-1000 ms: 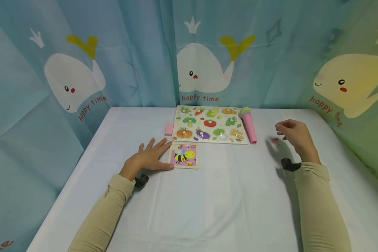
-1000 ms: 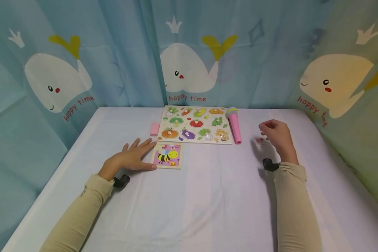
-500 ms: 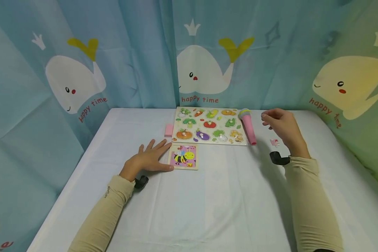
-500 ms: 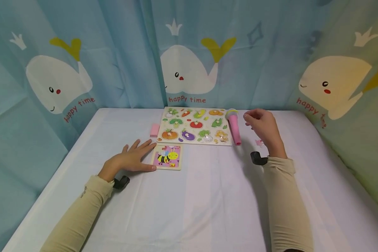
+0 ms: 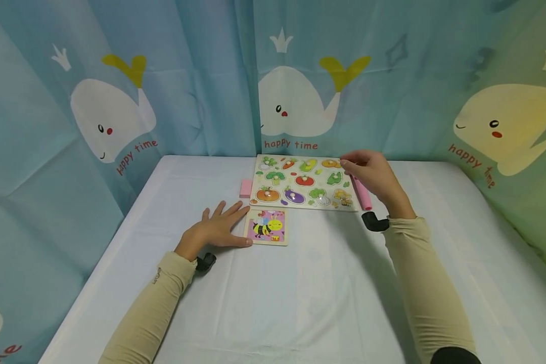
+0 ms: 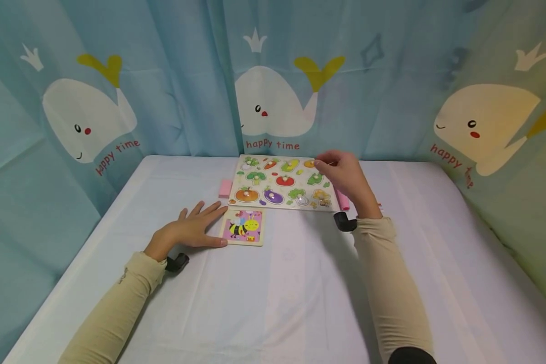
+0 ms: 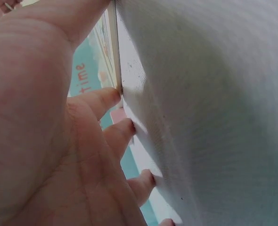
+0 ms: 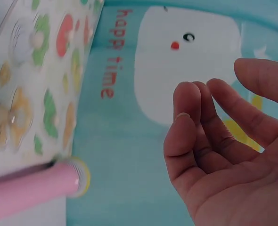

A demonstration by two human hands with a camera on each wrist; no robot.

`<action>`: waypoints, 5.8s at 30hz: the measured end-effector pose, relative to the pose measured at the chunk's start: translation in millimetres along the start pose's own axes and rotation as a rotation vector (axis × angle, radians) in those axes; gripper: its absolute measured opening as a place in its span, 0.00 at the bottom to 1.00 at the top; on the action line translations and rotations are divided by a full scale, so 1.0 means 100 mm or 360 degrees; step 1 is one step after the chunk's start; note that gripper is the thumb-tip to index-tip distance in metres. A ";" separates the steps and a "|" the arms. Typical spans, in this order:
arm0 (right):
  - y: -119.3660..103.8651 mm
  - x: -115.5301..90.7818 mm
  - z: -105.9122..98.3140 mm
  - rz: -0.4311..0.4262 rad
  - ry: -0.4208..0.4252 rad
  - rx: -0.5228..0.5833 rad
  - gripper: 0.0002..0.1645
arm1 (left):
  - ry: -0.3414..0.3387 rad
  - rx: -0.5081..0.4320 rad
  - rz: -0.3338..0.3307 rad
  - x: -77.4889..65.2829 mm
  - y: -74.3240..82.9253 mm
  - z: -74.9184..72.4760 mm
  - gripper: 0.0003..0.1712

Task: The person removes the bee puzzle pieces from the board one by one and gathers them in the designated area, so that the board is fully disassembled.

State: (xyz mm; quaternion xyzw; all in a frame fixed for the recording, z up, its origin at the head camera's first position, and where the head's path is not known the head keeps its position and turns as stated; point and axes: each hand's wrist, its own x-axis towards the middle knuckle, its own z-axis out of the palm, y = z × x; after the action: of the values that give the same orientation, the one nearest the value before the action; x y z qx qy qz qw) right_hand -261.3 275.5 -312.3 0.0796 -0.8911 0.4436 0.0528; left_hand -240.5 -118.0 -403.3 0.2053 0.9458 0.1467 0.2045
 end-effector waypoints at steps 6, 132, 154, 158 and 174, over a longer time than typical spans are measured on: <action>-0.17 0.04 0.19 -0.0093 -0.0097 -0.0019 0.25 | 0.0005 0.0003 0.0001 -0.01 0.00 0.00 0.61; -0.09 0.23 1.66 -0.0364 -0.0830 -0.0109 0.11 | 0.0018 0.0028 -0.0006 -0.01 0.02 0.01 0.60; -0.06 0.20 1.55 -0.0174 -0.0721 0.0066 0.04 | 0.0000 0.0033 -0.0018 0.01 -0.01 0.02 0.60; -0.07 0.16 1.48 -0.0162 -0.0689 0.0101 0.04 | 0.0000 0.0029 -0.0016 0.01 -0.01 0.02 0.60; -0.08 0.07 1.23 -0.0263 -0.0584 0.0184 0.06 | 0.0014 0.0014 -0.0007 0.00 0.00 0.02 0.61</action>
State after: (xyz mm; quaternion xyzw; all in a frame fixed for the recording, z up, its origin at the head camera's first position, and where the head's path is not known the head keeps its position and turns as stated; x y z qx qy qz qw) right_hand -269.1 171.7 -378.4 0.2347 -0.8493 0.4663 -0.0789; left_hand -239.1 -117.5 -405.1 0.2035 0.9478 0.1429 0.1997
